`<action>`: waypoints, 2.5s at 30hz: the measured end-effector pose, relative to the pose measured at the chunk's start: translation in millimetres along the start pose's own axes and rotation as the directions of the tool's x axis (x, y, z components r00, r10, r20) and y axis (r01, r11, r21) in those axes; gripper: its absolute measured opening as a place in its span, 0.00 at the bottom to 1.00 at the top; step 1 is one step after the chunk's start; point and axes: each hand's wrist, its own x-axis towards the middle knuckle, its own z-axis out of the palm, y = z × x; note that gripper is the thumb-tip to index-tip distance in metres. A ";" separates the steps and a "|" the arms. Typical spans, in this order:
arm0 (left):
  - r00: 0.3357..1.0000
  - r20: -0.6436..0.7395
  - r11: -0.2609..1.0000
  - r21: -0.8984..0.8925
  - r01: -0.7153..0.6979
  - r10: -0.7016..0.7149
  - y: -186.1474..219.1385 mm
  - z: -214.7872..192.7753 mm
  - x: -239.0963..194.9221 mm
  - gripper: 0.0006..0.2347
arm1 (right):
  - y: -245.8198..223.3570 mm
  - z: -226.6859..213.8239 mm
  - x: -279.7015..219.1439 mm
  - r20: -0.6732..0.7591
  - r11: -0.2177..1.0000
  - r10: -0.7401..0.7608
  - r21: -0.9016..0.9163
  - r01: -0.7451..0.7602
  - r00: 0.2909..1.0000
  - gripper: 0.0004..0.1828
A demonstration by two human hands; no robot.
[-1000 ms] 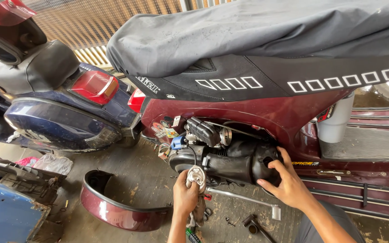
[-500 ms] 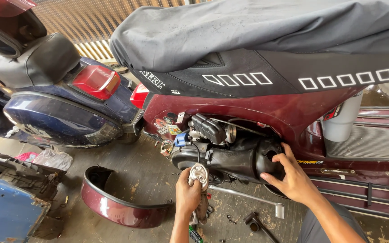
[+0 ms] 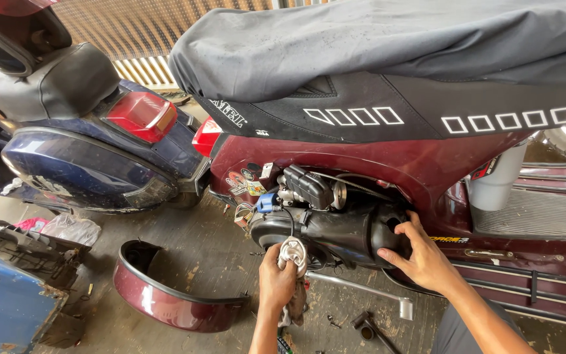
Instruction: Repairing and cleaning the engine components of a Vespa scooter using a rag and screwdriver
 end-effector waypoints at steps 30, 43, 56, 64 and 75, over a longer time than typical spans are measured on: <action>0.999 0.043 0.999 -0.035 0.023 -0.021 3.1 -12.3 2.3 0.18 | 16.1 48.1 17.1 -0.087 0.914 -0.079 0.392 0.107 0.993 0.44; 0.995 0.099 0.999 0.048 0.002 -0.006 3.8 -9.3 -5.0 0.20 | -12.7 43.4 -9.4 -0.117 0.901 0.068 0.433 -0.011 0.991 0.51; 0.995 0.093 0.999 0.025 0.027 -0.029 -14.4 0.7 6.8 0.19 | -11.1 37.9 -2.9 -0.130 0.978 0.125 0.181 -0.100 0.984 0.55; 0.994 0.111 0.996 0.086 0.003 -0.012 -3.0 -10.4 5.2 0.19 | -6.1 39.5 -1.5 -0.081 0.972 0.151 0.195 -0.133 0.985 0.60; 0.993 0.111 0.994 0.108 0.016 -0.028 7.9 -34.4 3.5 0.18 | -29.7 43.1 -31.8 -0.232 0.982 0.158 0.140 -0.128 0.960 0.49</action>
